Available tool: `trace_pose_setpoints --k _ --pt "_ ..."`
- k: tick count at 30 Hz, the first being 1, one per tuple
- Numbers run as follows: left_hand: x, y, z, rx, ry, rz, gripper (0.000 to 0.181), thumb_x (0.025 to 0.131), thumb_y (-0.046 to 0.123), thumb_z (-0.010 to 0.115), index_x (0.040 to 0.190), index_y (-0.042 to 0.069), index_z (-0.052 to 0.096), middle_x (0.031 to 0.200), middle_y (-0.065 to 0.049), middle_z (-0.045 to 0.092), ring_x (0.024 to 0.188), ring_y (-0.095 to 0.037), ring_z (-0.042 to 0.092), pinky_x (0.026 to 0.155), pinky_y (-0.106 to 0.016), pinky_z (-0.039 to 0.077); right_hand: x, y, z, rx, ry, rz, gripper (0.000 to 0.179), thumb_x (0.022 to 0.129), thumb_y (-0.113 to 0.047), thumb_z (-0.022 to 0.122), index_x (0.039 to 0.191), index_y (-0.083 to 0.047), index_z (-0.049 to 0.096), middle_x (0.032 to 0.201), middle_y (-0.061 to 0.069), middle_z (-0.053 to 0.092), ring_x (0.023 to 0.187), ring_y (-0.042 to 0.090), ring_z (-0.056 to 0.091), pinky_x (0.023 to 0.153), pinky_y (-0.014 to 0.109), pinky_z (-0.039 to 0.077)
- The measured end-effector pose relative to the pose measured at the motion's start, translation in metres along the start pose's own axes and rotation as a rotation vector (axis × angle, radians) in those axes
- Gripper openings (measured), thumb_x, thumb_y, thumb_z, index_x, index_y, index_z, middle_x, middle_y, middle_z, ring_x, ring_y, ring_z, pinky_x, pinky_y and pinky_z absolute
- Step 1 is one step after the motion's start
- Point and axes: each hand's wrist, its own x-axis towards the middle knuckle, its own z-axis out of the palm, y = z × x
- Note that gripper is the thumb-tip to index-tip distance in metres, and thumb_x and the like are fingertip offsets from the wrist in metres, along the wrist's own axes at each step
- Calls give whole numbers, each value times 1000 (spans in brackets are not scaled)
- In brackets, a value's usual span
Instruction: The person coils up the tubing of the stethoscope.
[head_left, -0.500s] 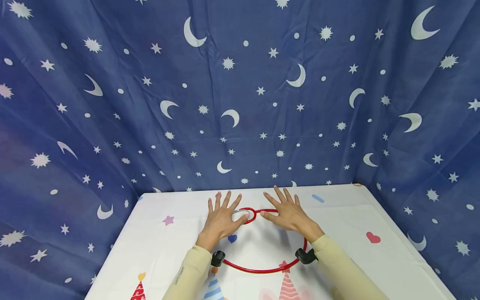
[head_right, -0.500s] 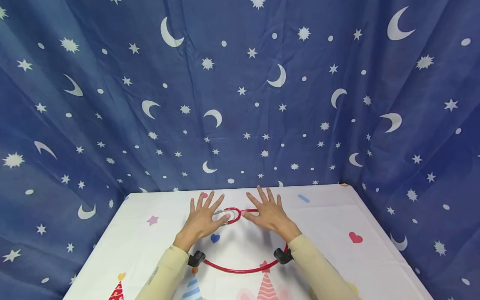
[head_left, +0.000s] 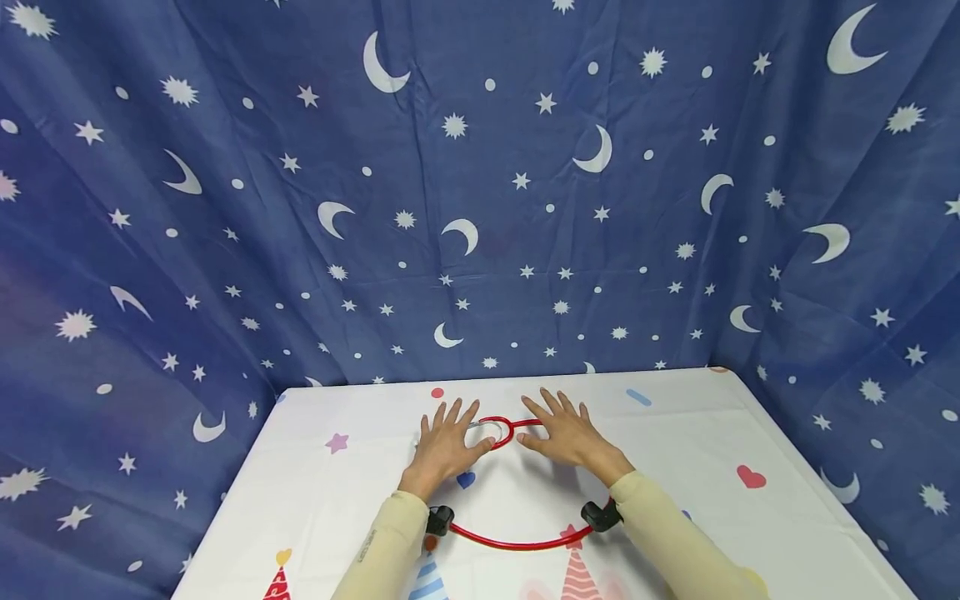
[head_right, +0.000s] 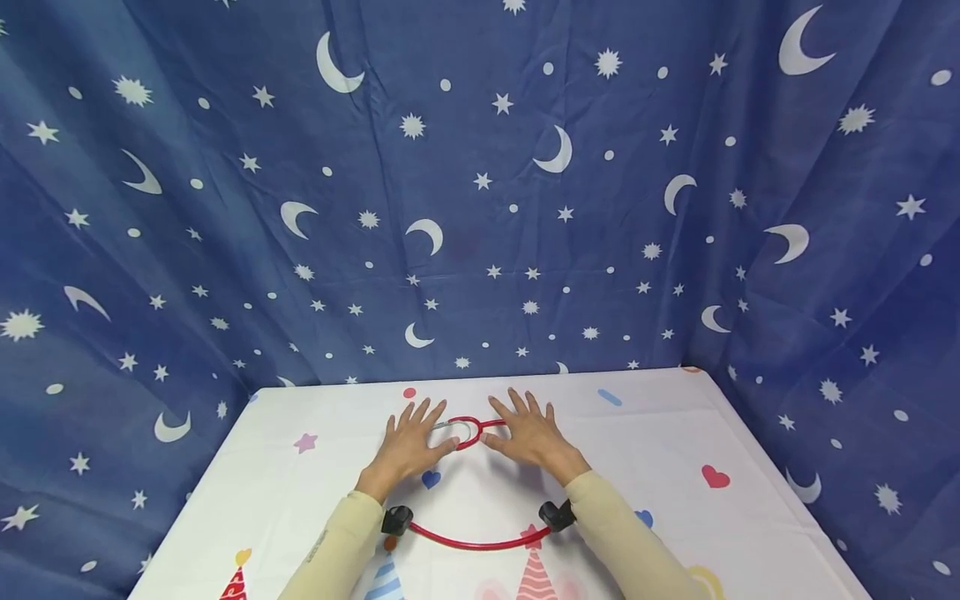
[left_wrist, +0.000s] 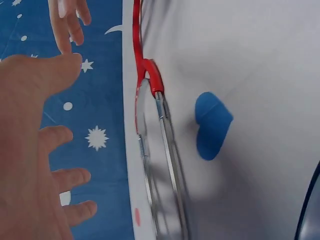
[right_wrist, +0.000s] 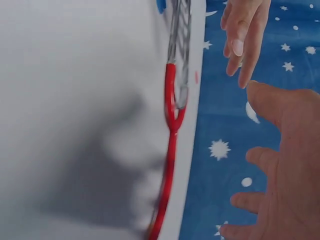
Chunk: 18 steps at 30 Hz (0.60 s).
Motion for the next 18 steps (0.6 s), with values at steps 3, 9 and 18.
trace_pose_setpoints --k 3,9,18 --pt "0 -1 5 -1 -12 0 76 89 59 60 152 23 37 157 -15 35 146 -43 27 114 -67 20 2 3 6 7 -6 19 73 91 -62 54 153 -28 35 162 14 25 147 47 21 112 74 14" --pt "3 -1 13 -23 -34 -20 76 88 54 64 151 20 39 155 -16 39 145 -42 30 113 -65 26 8 10 14 36 -37 57 73 91 -59 57 152 -26 36 160 16 28 147 46 23 112 73 16" --pt "3 -5 20 -39 -29 -30 70 87 41 70 146 15 45 144 -17 51 135 -39 45 106 -61 35 6 17 24 7 -74 94 71 91 -51 62 151 -21 40 154 19 39 142 45 34 111 72 21"
